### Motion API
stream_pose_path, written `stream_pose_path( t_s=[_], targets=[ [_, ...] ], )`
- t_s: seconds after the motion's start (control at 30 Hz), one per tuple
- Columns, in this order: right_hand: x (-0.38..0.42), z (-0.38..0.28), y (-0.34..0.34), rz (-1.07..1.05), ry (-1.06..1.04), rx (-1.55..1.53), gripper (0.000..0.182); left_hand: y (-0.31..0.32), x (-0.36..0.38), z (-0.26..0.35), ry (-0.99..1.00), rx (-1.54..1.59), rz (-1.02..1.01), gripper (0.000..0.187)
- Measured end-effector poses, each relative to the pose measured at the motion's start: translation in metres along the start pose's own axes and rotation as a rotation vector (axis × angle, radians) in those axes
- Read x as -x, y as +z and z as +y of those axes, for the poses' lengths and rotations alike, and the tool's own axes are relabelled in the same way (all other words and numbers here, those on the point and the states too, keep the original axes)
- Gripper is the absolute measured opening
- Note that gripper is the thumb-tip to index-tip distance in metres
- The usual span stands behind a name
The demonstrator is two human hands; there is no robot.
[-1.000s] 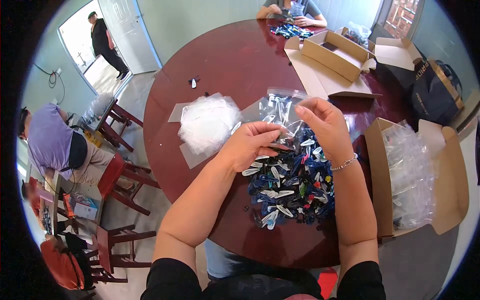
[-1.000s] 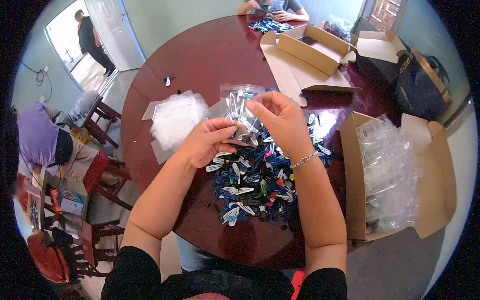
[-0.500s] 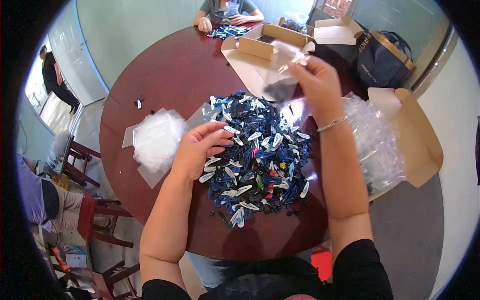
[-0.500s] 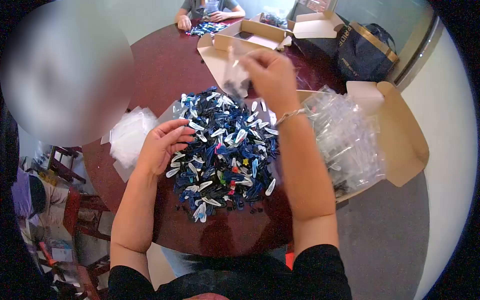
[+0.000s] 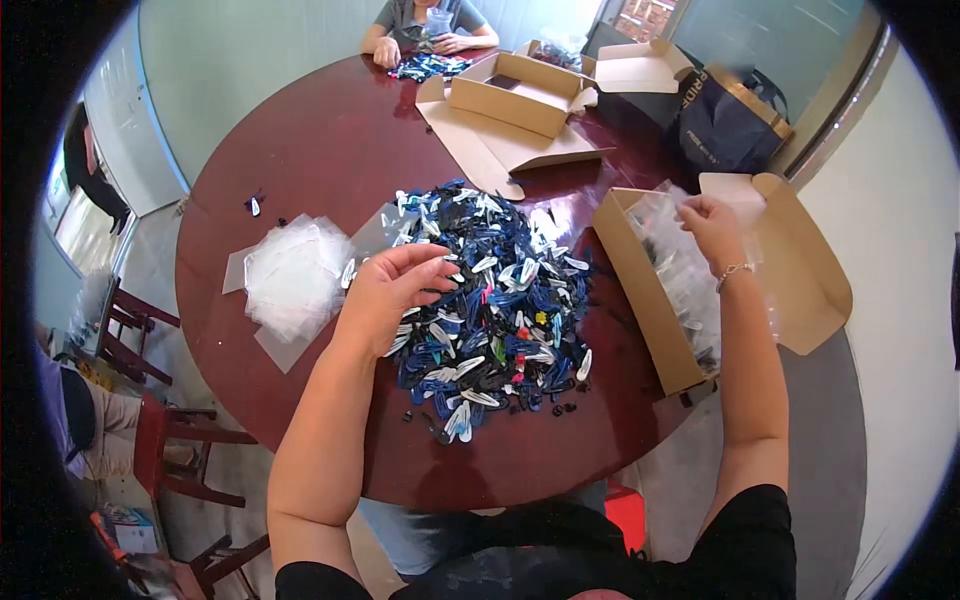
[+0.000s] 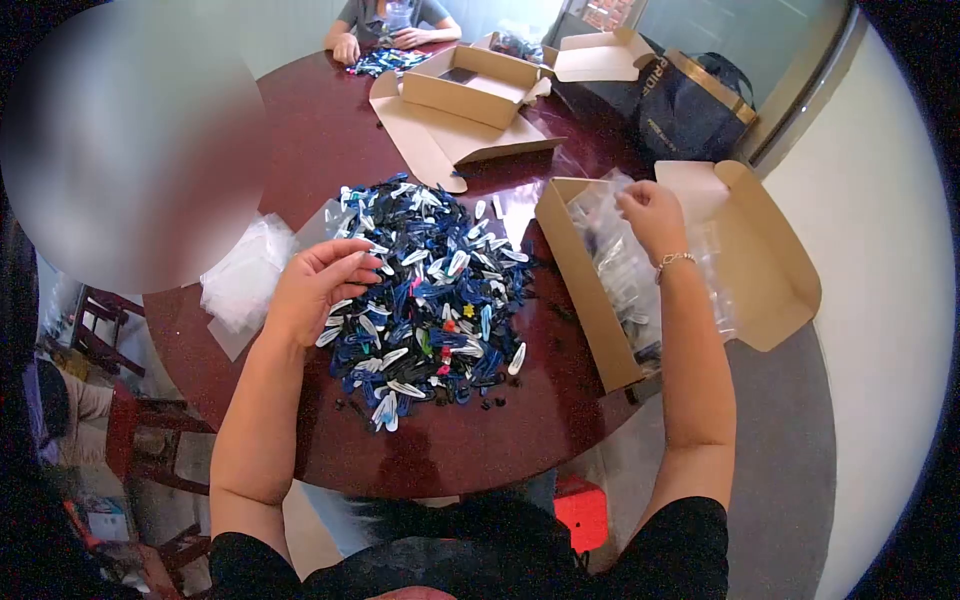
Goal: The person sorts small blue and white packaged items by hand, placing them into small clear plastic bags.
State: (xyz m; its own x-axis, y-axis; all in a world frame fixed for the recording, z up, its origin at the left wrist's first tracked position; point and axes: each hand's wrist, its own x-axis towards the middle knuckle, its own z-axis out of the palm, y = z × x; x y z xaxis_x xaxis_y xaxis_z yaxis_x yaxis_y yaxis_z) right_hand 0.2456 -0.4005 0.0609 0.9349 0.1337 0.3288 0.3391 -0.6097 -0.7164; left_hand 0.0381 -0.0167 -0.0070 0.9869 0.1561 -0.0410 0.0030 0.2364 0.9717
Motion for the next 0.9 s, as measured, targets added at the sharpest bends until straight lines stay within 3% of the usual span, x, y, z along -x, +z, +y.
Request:
stream_pose_path(
  t_s=[0.07,0.2,0.23,0.3,0.43,0.5,0.57,0.6,0.7,0.83,0.9],
  targets=[
    [0.003,0.016,-0.004,0.067,-0.074,0.159,0.021,0.0,0.001,-0.001,0.012,-0.002,0.001,0.026],
    [0.022,-0.019,-0.005,0.203,-0.267,0.476,0.025,0.001,0.001,-0.001,0.008,-0.005,0.002,0.028],
    [0.029,-0.032,-0.003,0.191,-0.28,0.457,0.025,0.002,0.001,0.0,0.007,-0.019,0.01,0.03],
    [0.047,-0.063,0.011,0.207,-0.531,0.439,0.023,0.004,0.002,0.0,0.034,-0.083,-0.02,0.033],
    [0.083,-0.127,0.059,0.007,-0.659,0.228,0.017,0.002,-0.004,-0.01,0.112,-0.124,-0.087,0.032],
    [0.097,-0.153,0.085,-0.109,-0.642,0.205,0.015,0.002,-0.008,-0.015,0.171,-0.12,-0.057,0.026],
    [0.106,-0.17,0.113,-0.27,-0.591,-0.009,0.015,-0.001,-0.01,-0.018,0.219,-0.083,-0.058,0.023],
    [0.107,-0.177,0.127,-0.262,-0.751,-0.033,0.015,0.0,-0.01,-0.017,0.249,-0.069,-0.028,0.022],
    [0.111,-0.199,0.152,-0.395,-0.762,-0.112,0.015,-0.002,-0.007,-0.011,0.298,-0.083,0.056,0.018],
    [0.101,-0.189,0.176,-0.364,-0.788,-0.147,0.014,-0.003,-0.005,-0.009,0.359,-0.261,0.201,0.014],
    [0.095,-0.175,0.179,-0.341,-0.723,-0.159,0.014,-0.002,-0.006,-0.014,0.493,-0.487,0.208,0.013]
  ],
)
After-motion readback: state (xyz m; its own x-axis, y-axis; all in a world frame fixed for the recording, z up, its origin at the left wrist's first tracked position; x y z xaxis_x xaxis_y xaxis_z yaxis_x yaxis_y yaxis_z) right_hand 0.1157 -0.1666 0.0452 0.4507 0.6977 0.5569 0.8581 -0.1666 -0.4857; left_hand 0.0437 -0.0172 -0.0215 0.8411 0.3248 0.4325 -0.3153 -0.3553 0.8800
